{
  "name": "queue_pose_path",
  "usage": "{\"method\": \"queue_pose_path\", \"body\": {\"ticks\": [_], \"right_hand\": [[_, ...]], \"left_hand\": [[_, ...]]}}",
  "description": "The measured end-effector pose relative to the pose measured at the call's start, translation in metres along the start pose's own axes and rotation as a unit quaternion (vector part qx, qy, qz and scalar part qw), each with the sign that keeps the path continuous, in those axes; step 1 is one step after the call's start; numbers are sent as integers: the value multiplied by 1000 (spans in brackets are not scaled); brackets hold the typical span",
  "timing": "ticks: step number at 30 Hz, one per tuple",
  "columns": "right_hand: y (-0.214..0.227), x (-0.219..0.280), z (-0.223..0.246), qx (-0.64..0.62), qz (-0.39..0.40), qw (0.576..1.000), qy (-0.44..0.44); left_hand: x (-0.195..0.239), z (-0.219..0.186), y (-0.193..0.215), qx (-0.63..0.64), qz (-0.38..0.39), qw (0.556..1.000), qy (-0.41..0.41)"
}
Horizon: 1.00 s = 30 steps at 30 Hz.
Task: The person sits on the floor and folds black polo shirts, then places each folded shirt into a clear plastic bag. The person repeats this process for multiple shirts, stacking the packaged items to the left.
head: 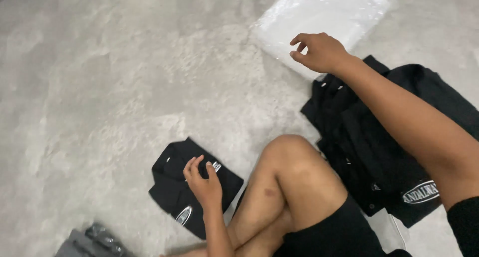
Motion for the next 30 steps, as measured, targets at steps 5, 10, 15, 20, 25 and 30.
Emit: {"method": "queue_pose_path", "body": {"ticks": [5, 10, 15, 20, 25, 30], "right_hand": [[19, 14, -69, -57, -50, 995, -56], [2, -10, -102, 16, -53, 998, -38], [-54, -42, -146, 164, -30, 986, -19], [-60, -34, -122, 168, -7, 986, 17], [-69, -39, -133, 192, 18, 981, 7], [-84, -47, -138, 182, 31, 983, 8]], "left_hand": [[-33, -95, -142, -11, 263, 963, -49], [-29, -89, -311, -3, 419, 903, 101], [-14, -179, -324, -216, 358, 901, -115], [-2, -195, -337, -358, 360, 810, -294], [-14, -171, -349, -439, 351, 770, -301], [-8, -174, -350, -429, 323, 775, -334]]}}
Point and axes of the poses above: each hand's wrist, its own x-axis away from the middle knuckle, its own y-axis out of the back of the hand, z = x × y, the point moved 10 cm from there along -x, towards the middle knuckle, and after that the axes turned 2 degrees about -y, right-handed, at the moved point
